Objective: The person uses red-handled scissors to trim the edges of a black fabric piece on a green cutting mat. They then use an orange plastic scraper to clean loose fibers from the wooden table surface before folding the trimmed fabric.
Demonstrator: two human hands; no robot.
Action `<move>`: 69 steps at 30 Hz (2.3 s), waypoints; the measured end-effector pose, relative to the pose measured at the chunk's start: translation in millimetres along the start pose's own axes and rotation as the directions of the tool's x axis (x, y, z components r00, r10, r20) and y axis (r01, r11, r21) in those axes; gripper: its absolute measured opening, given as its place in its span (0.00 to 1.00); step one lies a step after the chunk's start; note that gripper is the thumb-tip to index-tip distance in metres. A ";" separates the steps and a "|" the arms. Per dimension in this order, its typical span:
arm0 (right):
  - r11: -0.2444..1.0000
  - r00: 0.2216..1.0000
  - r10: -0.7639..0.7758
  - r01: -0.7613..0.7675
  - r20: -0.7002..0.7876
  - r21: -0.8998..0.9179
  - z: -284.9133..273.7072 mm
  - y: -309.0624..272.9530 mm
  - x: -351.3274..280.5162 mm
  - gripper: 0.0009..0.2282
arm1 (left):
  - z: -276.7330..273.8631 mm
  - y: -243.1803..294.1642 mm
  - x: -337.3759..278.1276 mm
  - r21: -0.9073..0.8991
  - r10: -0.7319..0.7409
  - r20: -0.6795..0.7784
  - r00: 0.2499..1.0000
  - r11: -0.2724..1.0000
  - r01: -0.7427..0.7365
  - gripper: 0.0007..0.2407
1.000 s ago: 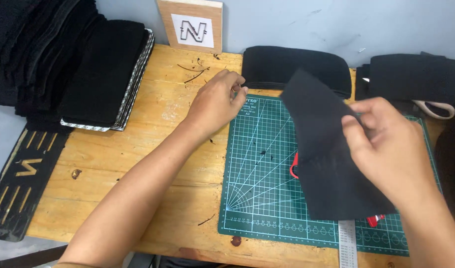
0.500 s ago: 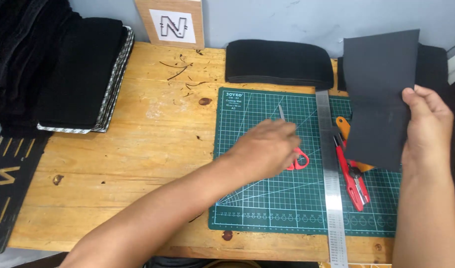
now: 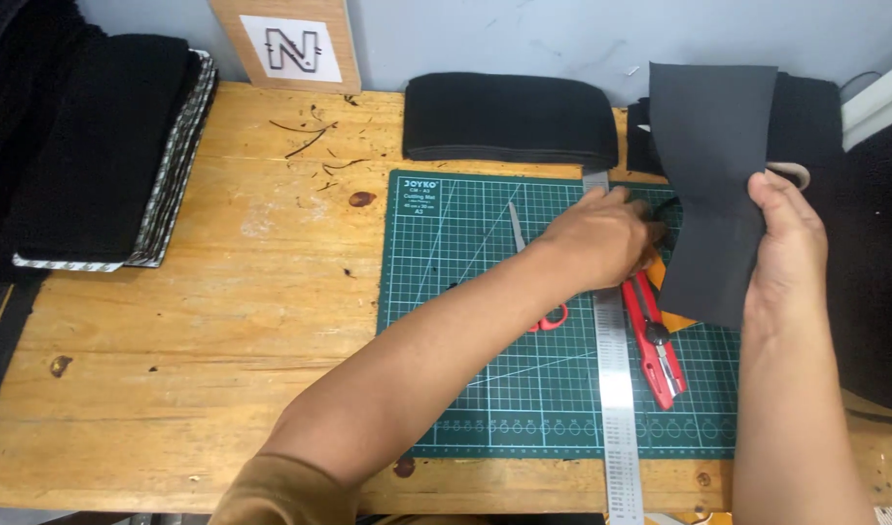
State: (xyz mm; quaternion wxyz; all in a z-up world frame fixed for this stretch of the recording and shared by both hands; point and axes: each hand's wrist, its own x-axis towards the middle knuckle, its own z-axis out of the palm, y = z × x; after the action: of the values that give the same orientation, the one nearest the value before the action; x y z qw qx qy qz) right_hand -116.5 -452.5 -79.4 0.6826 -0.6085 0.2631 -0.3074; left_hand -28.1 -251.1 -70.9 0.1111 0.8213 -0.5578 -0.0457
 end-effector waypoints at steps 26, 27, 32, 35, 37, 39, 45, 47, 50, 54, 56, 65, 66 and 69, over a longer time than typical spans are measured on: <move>0.999 0.999 -0.009 0.011 -0.040 0.048 12.0 -17.6 -14.2 0.05 | -62.2 20.5 28.7 0.108 -0.238 0.494 0.836 0.971 0.213 0.22; 1.000 0.999 0.013 -0.012 -0.050 0.024 15.1 -22.4 -19.0 0.05 | -62.4 21.0 29.4 0.092 -0.237 0.519 0.822 0.971 0.222 0.18; 0.999 0.998 0.001 0.002 -0.056 0.052 15.1 -22.1 -19.4 0.04 | -50.5 16.5 33.9 0.057 -0.274 0.499 0.823 0.957 0.284 0.20; 0.998 0.998 0.007 -0.003 -0.061 0.065 11.9 -17.2 -15.0 0.04 | -53.6 19.6 32.2 0.054 -0.282 0.496 0.821 0.954 0.295 0.16; 0.997 0.999 -0.009 0.013 -0.048 0.078 12.8 -18.0 -16.3 0.04 | -53.4 19.2 32.0 0.066 -0.272 0.500 0.822 0.959 0.277 0.13; 0.998 0.999 0.014 -0.012 -0.038 0.067 20.0 -30.1 -29.0 0.03 | -53.3 18.6 30.9 0.027 -0.247 0.504 0.828 0.962 0.271 0.15; 0.998 1.000 -0.031 0.031 0.002 0.046 12.8 -22.5 -20.9 0.04 | -49.3 18.2 27.2 -0.026 -0.262 0.444 0.857 0.952 0.305 0.15; 0.998 0.998 -0.051 0.049 0.024 0.042 1.0 -7.5 -4.3 0.05 | -35.4 18.6 36.3 -0.009 -0.268 0.434 0.860 0.954 0.301 0.22; 0.999 0.999 -0.033 0.033 0.012 0.022 9.7 -21.8 -17.8 0.06 | -32.9 13.4 26.7 -0.094 -0.204 0.357 0.911 0.963 0.253 0.29; 0.998 0.998 -0.063 0.064 -0.031 0.008 -2.9 -14.7 -3.8 0.07 | -81.8 13.0 -23.0 -0.415 -0.205 0.193 0.959 0.869 0.269 0.05; 0.999 0.999 -0.032 0.032 -0.040 0.014 10.0 -29.5 -19.4 0.08 | -82.1 -5.5 -43.3 -0.461 -0.186 0.073 0.980 0.865 0.198 0.06; 0.992 0.983 -0.117 0.123 0.140 -0.031 18.4 -28.1 -33.7 0.04 | -143.0 -46.2 -186.4 -0.594 -0.274 -0.081 0.958 0.785 0.174 0.03; 0.987 0.975 -0.147 0.157 0.165 -0.045 17.1 -25.4 -31.6 0.04 | -147.1 -48.8 -198.2 -0.637 -0.323 -0.061 0.944 0.741 0.212 0.05; 0.981 0.979 -0.142 0.159 0.147 -0.109 23.8 -29.5 -38.4 0.05 | -144.9 -57.5 -221.5 -0.602 -0.323 -0.017 0.946 0.759 0.248 0.04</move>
State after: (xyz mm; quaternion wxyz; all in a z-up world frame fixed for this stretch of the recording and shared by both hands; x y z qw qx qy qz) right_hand -127.8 -410.3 -47.9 0.6362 -0.6865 0.1862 -0.2990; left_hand -30.0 -6.6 45.5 0.3864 0.8217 -0.3760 -0.1846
